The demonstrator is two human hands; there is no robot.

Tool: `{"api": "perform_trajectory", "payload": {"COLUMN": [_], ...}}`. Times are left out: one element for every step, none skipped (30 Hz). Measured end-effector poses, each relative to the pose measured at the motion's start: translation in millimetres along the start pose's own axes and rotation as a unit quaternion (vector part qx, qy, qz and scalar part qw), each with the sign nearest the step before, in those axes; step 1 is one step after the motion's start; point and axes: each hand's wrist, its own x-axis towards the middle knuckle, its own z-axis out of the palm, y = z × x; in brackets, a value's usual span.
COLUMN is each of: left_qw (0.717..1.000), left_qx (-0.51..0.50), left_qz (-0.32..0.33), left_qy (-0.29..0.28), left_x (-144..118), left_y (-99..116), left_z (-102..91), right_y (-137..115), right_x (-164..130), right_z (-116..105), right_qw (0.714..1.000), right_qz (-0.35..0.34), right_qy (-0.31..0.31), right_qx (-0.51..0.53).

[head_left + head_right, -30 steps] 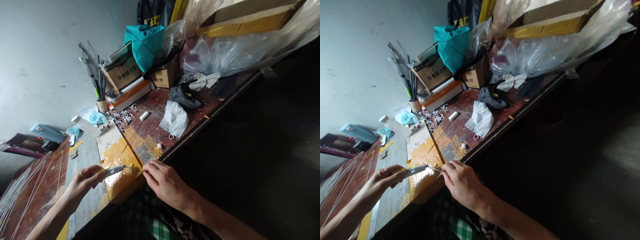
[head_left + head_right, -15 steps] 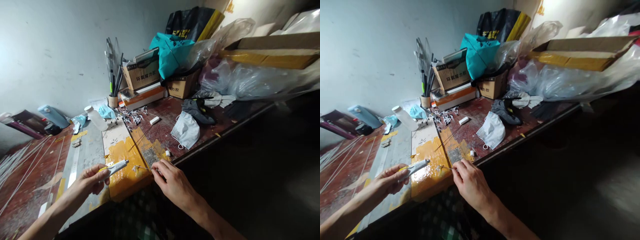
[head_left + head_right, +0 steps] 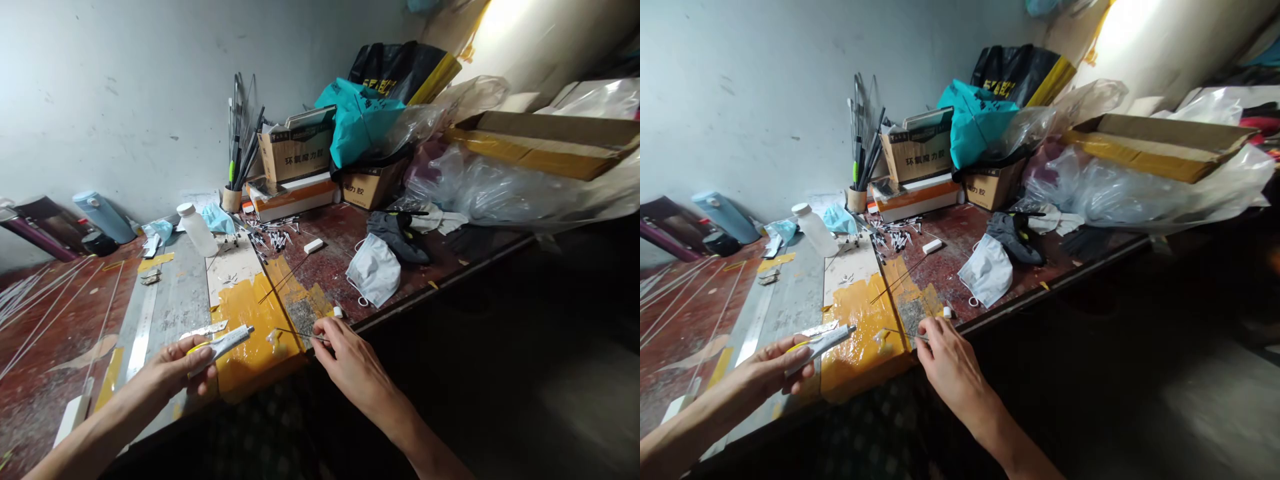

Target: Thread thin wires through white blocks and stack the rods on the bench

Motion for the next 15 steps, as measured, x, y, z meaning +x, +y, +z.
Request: {"api": "perform_trajectory", "payload": {"left_qw": [1.0,1.0,0.999,0.999,0.999,0.999,0.998,0.998,0.998,0.998,0.998,0.997,0.997,0.996,0.996], "left_qx": [-0.013,-0.022,-0.027,-0.031,-0.033,-0.036,-0.04,-0.046,-0.051,-0.055,-0.058,-0.059,-0.058,-0.052,-0.043], "left_qz": [-0.007,-0.013,-0.018,-0.02,-0.022,-0.025,-0.028,-0.03,-0.03,-0.027,-0.022,-0.012,0.0,0.015,0.029], "left_qy": [-0.007,-0.016,-0.024,-0.031,-0.034,-0.033,-0.03,-0.026,-0.024,-0.026,-0.033,-0.044,-0.057,-0.067,-0.072], "left_x": [0,0,1,1,1,1,1,1,1,1,1,1,1,1,2], "left_y": [-1,-2,-2,-2,-3,-3,-4,-4,-6,-7,-8,-10,-11,-13,-14], "left_z": [-0.2,-0.3,-0.5,-0.6,-0.7,-0.7,-0.8,-0.8,-0.9,-1.0,-1.1,-1.2,-1.2,-1.3,-1.3], "right_y": [0,1,1,1,2,3,4,7,9,13,17,21,25,29,33], "right_x": [-1,-2,-3,-3,-4,-4,-4,-3,-2,-1,0,2,3,5,7], "right_z": [1,1,1,1,1,-1,-2,-4,-7,-9,-12,-15,-17,-19,-21], "right_qw": [1.0,1.0,1.0,1.0,0.999,0.999,0.999,0.998,0.997,0.997,0.997,0.997,0.997,0.998,0.999], "right_qz": [0.004,0.005,0.003,-0.001,-0.008,-0.014,-0.019,-0.02,-0.019,-0.016,-0.011,-0.005,-0.001,0.002,0.002], "right_qy": [0.0,0.003,0.007,0.012,0.02,0.03,0.042,0.054,0.066,0.075,0.079,0.078,0.072,0.061,0.046], "right_qx": [-0.007,-0.013,-0.019,-0.024,-0.027,-0.027,-0.026,-0.022,-0.017,-0.012,-0.008,-0.005,-0.003,-0.001,0.002]}}
